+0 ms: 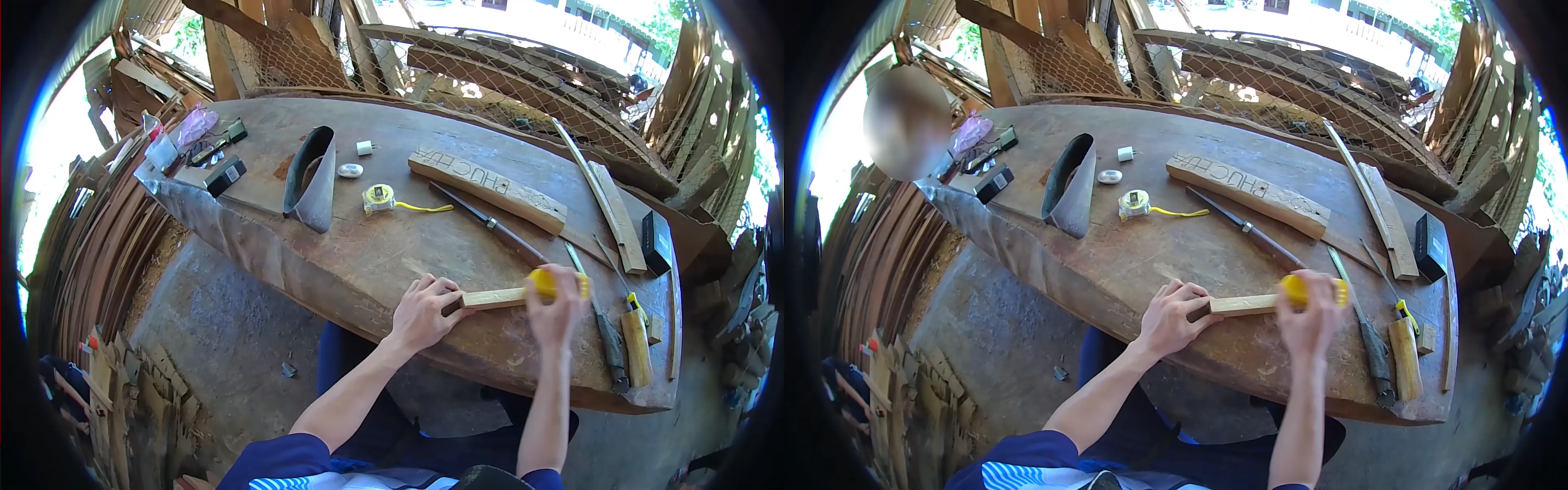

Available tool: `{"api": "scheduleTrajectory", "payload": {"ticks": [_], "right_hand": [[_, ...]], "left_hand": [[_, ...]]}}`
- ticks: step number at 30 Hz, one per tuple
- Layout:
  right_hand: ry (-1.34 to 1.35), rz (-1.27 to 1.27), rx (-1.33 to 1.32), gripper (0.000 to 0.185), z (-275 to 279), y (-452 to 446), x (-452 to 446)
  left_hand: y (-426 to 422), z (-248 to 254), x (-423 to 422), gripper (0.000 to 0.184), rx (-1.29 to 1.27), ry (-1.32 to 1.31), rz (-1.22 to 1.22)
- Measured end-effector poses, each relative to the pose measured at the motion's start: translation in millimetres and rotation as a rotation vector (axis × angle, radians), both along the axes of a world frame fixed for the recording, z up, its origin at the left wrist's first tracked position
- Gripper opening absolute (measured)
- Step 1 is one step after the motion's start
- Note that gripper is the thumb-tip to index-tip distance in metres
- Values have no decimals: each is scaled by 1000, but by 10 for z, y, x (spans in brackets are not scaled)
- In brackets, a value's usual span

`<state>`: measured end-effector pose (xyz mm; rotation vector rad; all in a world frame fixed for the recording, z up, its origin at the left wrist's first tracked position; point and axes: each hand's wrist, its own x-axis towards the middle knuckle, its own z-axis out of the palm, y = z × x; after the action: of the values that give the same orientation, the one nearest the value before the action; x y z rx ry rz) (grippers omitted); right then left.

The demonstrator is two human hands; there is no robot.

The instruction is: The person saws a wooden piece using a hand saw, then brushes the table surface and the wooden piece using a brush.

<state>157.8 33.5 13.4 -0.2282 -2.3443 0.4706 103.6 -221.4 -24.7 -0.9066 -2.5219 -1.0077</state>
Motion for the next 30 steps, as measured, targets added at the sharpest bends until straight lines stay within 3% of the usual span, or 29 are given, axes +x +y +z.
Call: {"api": "scheduleTrajectory", "payload": {"ticks": [6, 14, 21, 30], "right_hand": [[45, 319, -13, 33, 72, -1049, 41], [-70, -9, -148, 31, 79, 251, 119], [3, 359, -52, 33, 99, -1080, 68], [-85, 29, -77, 35, 105, 142, 28]], "left_hand": [[-29, -59, -25, 30, -47, 34, -10], [11, 4, 24, 30, 3, -18, -17], [-35, -46, -39, 30, -43, -8, -15], [5, 26, -4, 27, 1, 1, -31]]}}
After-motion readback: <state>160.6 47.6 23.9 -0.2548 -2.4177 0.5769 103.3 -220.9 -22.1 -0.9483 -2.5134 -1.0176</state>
